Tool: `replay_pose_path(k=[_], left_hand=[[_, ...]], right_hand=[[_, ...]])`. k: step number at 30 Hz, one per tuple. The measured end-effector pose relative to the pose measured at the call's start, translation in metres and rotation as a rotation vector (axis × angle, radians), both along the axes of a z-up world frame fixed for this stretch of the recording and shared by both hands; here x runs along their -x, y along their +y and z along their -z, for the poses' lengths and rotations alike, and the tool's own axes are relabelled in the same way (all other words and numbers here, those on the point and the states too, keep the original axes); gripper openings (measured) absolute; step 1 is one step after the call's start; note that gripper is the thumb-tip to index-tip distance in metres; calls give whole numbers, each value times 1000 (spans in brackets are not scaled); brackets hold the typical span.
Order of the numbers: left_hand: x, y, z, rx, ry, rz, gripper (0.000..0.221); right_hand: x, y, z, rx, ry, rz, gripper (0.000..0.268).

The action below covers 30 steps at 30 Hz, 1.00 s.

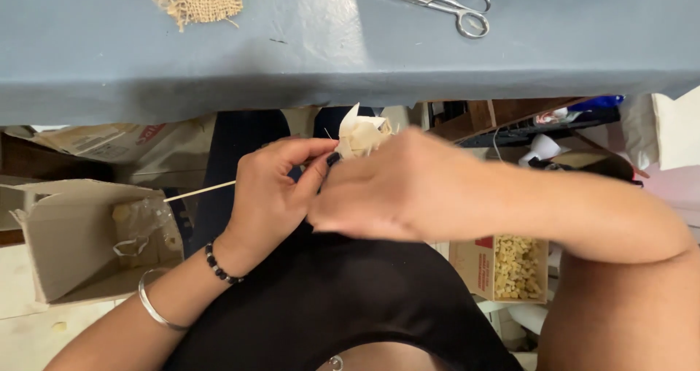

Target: Manually sewing and assembling a decorative flower from fabric scraps using a needle and thread.

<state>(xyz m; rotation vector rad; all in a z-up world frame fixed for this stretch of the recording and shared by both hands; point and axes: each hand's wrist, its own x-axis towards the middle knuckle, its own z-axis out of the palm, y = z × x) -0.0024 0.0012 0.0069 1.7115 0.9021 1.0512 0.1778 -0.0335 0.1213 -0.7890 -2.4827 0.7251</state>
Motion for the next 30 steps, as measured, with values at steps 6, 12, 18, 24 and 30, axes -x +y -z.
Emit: replay_pose_path(k=[6,12,18,24,30], left_hand=[[16,2,1,-63,-204,44,21],[22,5,-5,282,-588,-34,16],[12,6,-36,322,-500,-112,17],[7,7,-30,279,-460,-151,17],[10,13,-35,203,-406,-168,18]], right_hand=[[-45,5,-26,-142,191,174,10],[-35,3,75,-188,739,900,19],[11,7,109,435,797,580,48],[11,12,88,141,628,745,4],[12,8,79,-122,420,774,5]])
